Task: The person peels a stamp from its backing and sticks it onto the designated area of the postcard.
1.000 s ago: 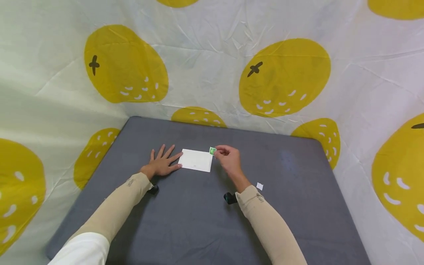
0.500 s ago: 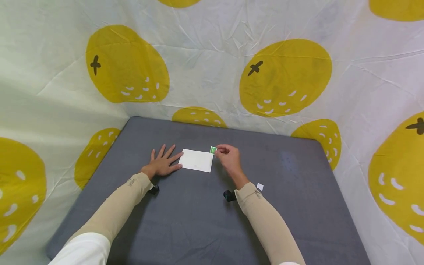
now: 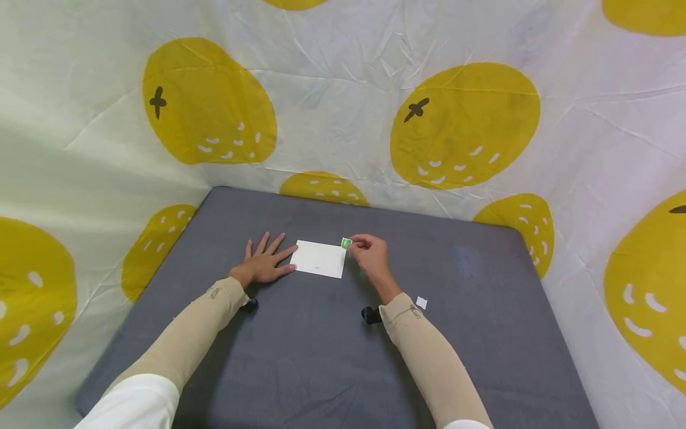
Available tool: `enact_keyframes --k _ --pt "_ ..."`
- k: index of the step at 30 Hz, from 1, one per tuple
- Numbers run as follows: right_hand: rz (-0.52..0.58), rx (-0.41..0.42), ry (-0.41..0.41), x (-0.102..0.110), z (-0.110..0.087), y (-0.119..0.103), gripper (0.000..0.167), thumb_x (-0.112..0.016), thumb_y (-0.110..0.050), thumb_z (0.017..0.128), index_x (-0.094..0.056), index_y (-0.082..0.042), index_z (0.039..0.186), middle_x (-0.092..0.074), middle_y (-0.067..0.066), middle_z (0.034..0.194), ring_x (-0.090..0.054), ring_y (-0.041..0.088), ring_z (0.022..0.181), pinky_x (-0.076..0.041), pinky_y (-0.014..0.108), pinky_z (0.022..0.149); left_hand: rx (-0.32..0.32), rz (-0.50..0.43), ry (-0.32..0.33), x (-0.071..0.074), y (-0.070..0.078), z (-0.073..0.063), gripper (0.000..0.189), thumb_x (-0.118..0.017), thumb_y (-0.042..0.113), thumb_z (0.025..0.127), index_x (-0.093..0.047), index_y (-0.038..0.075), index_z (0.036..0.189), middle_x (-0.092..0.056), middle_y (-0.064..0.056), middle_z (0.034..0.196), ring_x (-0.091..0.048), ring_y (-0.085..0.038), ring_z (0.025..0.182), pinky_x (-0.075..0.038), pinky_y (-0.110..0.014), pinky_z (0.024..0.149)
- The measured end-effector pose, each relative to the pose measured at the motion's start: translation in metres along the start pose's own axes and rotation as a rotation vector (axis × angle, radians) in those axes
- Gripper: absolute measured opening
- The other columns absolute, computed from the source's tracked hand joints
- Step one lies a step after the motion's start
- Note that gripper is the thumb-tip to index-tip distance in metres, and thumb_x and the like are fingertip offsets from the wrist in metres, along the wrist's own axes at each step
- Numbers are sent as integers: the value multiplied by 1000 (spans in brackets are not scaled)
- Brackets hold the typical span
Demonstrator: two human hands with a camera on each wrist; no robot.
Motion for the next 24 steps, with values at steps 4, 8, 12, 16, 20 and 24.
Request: enact_keyframes --k 4,8,12,16,20,24 --pt "3 17 8 -3 1 3 21 -77 1 90 -76 6 110 -70 -4 78 -65 9 69 -56 24 66 -1 6 8 2 1 -2 70 -36 70 105 -17 43 166 5 -1 179 14 -42 163 11 -75 124" --pt "0 23 14 -6 2 4 19 -76 2 90 -77 6 108 -71 -3 78 -64 9 69 -55 22 65 -3 4 11 1 2 -2 70 -37 70 105 -17 43 166 5 -1 179 15 -42 163 13 -76 123" --pt "-23 -1 9 -9 2 6 20 -77 -1 90 -77 4 109 -71 -1 80 -63 9 70 -55 22 65 2 2 3 0 1 -1 70 -37 70 105 -16 44 166 7 0 179 15 -42 163 14 -75 123" --pt "-26 -17 6 -11 2 9 20 -77 -3 91 -77 4 110 -71 1 81 -64 10 71 -54 22 65 -5 -20 1 -2 -2 1 72 -37 73 103 -16 45 166 7 0 179 16 -41 163 14 -75 123" --pt "-26 -15 14 -11 4 10 20 -76 -3 91 -76 4 111 -72 2 82 -64 10 70 -52 21 63 -21 -43 9 -5 -4 5 75 -36 77 100 -17 47 166 6 0 179 16 -41 163 17 -75 122" --pt "-25 -18 16 -13 6 11 20 -77 -3 91 -77 4 110 -70 0 80 -63 11 70 -49 20 60 -12 -34 3 -2 -2 2 71 -37 72 103 -17 44 166 5 -1 179 15 -41 163 16 -74 123"
Point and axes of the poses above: each hand's wrist, its own z-axis towards the middle knuckle, its own x-axis out of the back of the hand, y = z × x, the point moved 6 cm from there along z, towards the middle knuckle
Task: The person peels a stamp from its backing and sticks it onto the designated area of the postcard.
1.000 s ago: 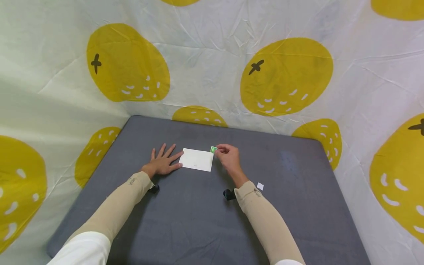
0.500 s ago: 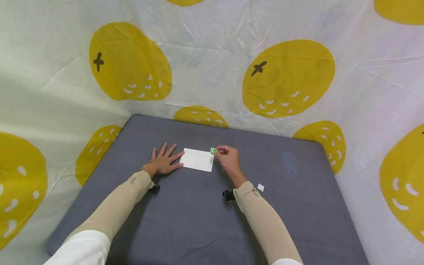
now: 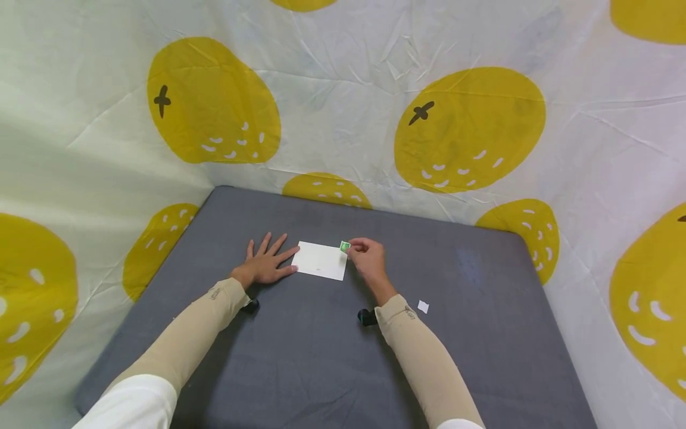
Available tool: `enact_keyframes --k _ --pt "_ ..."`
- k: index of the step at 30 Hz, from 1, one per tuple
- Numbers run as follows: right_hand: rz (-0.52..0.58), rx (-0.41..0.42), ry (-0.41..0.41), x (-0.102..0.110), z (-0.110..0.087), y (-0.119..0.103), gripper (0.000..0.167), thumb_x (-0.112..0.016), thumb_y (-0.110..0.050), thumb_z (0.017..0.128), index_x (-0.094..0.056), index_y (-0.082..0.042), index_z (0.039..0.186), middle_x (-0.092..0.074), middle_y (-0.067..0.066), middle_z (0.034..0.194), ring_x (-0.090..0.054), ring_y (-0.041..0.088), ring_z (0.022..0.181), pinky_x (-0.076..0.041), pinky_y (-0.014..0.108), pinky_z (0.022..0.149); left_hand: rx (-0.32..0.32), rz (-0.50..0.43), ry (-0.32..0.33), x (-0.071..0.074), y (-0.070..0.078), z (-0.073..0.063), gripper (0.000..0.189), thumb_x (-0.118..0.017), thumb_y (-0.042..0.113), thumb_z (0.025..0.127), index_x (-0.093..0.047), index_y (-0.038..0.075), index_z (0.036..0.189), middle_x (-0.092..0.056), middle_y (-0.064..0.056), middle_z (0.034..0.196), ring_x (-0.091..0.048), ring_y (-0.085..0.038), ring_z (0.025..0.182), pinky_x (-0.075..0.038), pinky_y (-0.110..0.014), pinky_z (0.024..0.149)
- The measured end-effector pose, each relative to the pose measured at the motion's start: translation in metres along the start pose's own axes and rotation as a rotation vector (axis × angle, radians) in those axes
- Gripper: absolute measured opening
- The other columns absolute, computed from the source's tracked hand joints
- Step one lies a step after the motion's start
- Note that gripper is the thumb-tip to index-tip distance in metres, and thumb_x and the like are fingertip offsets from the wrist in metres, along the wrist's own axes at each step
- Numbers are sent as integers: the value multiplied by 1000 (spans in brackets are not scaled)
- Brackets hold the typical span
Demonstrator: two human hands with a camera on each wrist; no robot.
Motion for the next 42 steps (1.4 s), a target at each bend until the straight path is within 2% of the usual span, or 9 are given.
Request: enact_keyframes --k 10,12,20,29,42 --pt "-6 -5 25 -2 5 8 19 -77 0 88 -77 4 107 -67 -6 75 -61 8 66 -46 20 56 6 -31 -14 -4 -6 4 73 -36 75 102 -15 47 166 10 2 178 21 -38 162 23 -72 121" --pt "-16 1 22 -2 7 9 19 -77 1 88 -77 4 107 -67 -4 76 -61 9 66 -46 20 57 -8 -30 1 -5 -7 6 76 -36 79 99 -16 48 165 8 0 179 19 -41 162 21 -74 120" --pt "-70 6 5 -2 12 10 19 -76 -4 91 -76 2 110 -71 3 84 -61 11 70 -45 22 58 -3 41 16 4 1 0 70 -36 71 104 -17 44 166 5 0 179 14 -40 163 12 -76 123" --pt "-84 0 0 -2 15 12 18 -77 -6 91 -77 1 107 -68 0 80 -61 12 69 -45 24 57 0 58 23 2 -1 2 70 -36 71 104 -17 44 166 5 0 179 14 -41 163 11 -76 123" --pt "-154 -18 -23 -4 17 17 17 -77 -9 92 -78 -2 107 -72 7 86 -62 17 71 -48 27 60 5 30 17 -2 -3 2 69 -38 69 105 -17 44 166 5 0 179 14 -41 163 13 -76 122"
Point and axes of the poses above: each hand's wrist, its own z-axis towards the middle knuckle, its own x-axis out of the back of the hand, y = z × x, the point moved 6 cm from there along z, towards the middle knuckle
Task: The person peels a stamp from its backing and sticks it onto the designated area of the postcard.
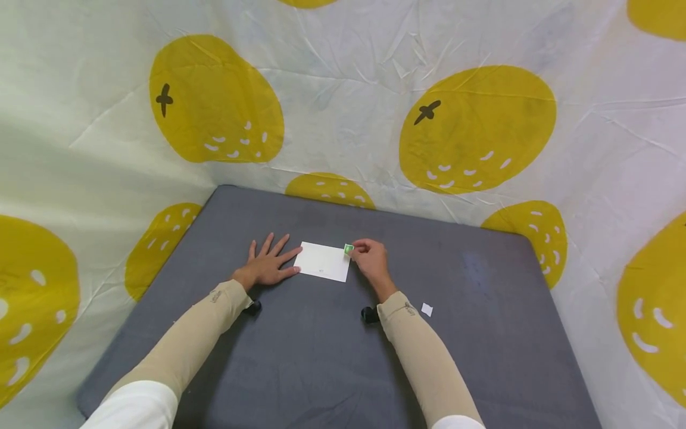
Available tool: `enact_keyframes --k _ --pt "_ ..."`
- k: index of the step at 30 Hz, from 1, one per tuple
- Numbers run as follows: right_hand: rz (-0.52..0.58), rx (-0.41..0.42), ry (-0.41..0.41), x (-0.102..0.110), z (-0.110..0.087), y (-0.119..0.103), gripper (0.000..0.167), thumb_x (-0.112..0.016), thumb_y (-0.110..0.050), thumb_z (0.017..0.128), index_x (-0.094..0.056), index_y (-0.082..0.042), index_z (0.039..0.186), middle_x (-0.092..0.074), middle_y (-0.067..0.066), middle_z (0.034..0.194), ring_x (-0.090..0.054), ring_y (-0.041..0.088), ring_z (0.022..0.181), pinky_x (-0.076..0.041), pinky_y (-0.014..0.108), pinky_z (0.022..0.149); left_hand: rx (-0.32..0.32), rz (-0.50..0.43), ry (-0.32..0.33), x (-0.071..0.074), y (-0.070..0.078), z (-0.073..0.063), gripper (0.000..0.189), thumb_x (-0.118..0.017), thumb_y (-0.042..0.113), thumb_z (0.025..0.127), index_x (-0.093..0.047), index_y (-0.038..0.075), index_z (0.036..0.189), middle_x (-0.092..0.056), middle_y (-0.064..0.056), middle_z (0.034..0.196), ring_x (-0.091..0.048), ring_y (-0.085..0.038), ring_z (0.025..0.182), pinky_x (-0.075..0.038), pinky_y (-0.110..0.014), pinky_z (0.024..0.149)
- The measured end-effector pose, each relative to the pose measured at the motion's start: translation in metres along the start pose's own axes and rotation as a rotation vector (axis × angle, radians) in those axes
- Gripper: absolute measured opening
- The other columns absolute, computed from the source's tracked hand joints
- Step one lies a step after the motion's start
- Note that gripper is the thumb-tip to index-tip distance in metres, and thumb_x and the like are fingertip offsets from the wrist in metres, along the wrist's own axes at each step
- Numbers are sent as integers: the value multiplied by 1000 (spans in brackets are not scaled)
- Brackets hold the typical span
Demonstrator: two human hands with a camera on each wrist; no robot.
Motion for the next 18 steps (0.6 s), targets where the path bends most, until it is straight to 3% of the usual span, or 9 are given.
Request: enact_keyframes --k 6,18 --pt "-7 9 -5 -1 3 1 18 -76 -8 92 -78 -2 108 -73 10 89 -64 18 73 -49 27 62 13 -29 -24 -10 -9 11 71 -37 73 103 -13 49 165 12 5 178 24 -36 162 23 -72 121" --pt "-35 19 -10 -3 3 4 20 -76 -8 93 -78 -2 111 -75 12 91 -65 18 73 -48 25 62 22 -30 -13 -14 -11 15 72 -36 78 100 -13 53 163 12 8 177 24 -34 162 22 -72 121"
Point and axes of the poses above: each hand's wrist, its own z-axis towards the middle knuckle, its own x-axis out of the back of the hand, y = z × x, the point moved 6 cm from there along z, towards the middle knuckle
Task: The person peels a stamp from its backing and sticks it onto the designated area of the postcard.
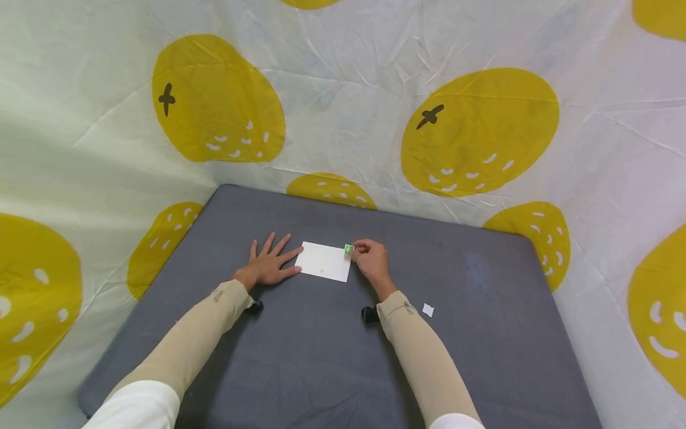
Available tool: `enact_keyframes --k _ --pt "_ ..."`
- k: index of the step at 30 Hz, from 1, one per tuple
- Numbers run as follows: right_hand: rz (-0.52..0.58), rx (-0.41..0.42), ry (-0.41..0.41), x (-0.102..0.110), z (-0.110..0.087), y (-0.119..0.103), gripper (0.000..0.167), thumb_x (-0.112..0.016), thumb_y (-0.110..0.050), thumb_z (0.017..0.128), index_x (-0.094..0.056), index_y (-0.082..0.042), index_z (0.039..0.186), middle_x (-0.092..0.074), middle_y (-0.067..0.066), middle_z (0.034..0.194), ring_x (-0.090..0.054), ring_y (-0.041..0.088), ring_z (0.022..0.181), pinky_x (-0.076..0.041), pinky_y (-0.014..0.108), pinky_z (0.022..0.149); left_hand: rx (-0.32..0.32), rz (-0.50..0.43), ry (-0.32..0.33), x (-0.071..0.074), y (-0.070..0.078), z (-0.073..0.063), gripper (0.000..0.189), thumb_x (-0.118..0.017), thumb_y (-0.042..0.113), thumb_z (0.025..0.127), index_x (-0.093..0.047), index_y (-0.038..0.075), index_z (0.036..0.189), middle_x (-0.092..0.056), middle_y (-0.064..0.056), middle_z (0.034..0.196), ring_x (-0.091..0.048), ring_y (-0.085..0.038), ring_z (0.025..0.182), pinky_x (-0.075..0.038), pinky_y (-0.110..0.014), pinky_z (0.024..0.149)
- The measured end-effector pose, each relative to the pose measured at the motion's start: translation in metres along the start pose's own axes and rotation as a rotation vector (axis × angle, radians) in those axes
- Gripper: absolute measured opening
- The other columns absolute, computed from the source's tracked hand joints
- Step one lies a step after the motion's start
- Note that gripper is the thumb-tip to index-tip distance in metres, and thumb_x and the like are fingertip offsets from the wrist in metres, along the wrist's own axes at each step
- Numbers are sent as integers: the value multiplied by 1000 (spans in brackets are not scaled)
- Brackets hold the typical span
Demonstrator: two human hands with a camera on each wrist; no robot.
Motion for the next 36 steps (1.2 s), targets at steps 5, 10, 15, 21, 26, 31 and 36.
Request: enact_keyframes --k 5,10,15,21,26,31,36 --pt "-21 17 15 -1 2 0 21 -75 -4 90 -78 -1 111 -76 15 91 -69 19 72 -48 24 60 -12 -5 18 2 3 -3 74 -35 80 99 -16 51 164 9 6 178 20 -37 163 21 -73 121" --pt "-71 15 26 -2 4 3 21 -76 -5 89 -79 -2 109 -76 14 90 -66 14 68 -48 23 60 -12 -11 18 4 6 -6 73 -37 76 101 -17 48 165 7 5 178 20 -36 163 21 -72 122" --pt "-103 18 23 -3 6 5 19 -76 -6 90 -79 -3 108 -76 14 91 -64 15 70 -49 23 62 -15 -6 18 9 10 -10 72 -39 73 102 -18 46 165 6 3 179 18 -38 163 19 -72 123" --pt "-129 28 -8 -5 4 3 20 -79 -9 90 -79 -2 108 -76 16 94 -66 17 73 -50 22 62 -22 3 26 11 11 -11 73 -38 75 101 -19 46 165 3 1 179 15 -40 164 16 -74 123" --pt "-177 70 -25 -6 6 -1 21 -80 -12 89 -79 -1 107 -76 16 92 -65 21 75 -50 23 61 -12 19 27 14 12 -13 71 -38 73 103 -18 45 166 4 1 179 15 -40 164 15 -73 123" --pt "-244 99 -21 -9 8 -2 18 -81 -13 88 -79 -2 102 -76 14 88 -66 23 77 -49 25 64 -4 26 23 14 13 -15 70 -38 71 104 -19 45 166 3 1 179 13 -40 164 13 -74 124" --pt "-279 116 11 -13 7 -5 14 -78 -10 87 -80 -2 98 -77 15 88 -70 28 81 -53 32 71 -7 41 38 14 13 -16 70 -39 70 104 -20 45 165 2 1 179 12 -40 164 11 -75 124"
Point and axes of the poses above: each hand's wrist, its own z-axis towards the middle knuckle, its own x-axis out of the back of the hand, y = z × x, the point moved 6 cm from there along z, towards the middle knuckle
